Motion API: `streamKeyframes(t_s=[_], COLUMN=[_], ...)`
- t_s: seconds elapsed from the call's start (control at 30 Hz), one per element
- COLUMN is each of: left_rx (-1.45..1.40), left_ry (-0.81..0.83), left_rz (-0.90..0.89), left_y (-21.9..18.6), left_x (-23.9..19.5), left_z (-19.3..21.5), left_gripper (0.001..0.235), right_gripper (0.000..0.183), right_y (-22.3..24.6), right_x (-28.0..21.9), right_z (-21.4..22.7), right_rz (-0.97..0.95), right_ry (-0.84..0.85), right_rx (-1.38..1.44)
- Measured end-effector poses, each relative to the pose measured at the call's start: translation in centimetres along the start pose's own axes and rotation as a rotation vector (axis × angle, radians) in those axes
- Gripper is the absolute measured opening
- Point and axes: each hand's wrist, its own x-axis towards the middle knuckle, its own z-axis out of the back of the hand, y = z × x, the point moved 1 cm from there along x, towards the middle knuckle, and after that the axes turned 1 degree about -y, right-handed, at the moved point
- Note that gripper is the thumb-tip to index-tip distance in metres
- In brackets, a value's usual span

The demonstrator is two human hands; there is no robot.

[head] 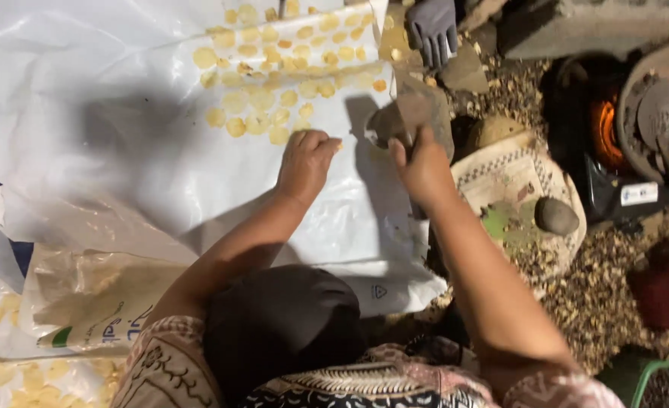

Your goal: The person sits on the floor and uses a hammer to flatten corn kernels on a white sheet. They then use a stone grinder to process the flattened corn, occasionally stirring a pot on a stove.

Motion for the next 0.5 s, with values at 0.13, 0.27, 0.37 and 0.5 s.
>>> streamKeyframes(t_s=[0.13,0.27,0.37,0.5], left_rx=[-0.002,-0.020,0.014,0.054], left_ry=[-0.007,-0.006,0.016,0.115], left_rz=[0.000,-0.033,-0.003,0.061], left_y=[0.3,0.2,-1.0,-1.1], left_x=[0.4,2.3,3.9,3.9], left_z=[-1.4,-3.1,-3.1,-4.0], left_gripper=[0.009,0.005,0.006,0.014], right_gripper=[0.054,0.051,0.035,0.044], right_y=[-0.6,5.0,6.4,7.7], right_x=[-2.4,-2.2,-3.2,-4.4], right_z=[-3.6,2.7,6.7,9.4], right_rz=[-0.072,-0.077,0.019,0.321], right_ry=[-0.092,-0.017,-0.195,-0.549], right_rx=[-0.052,0.106,0.212,0.481])
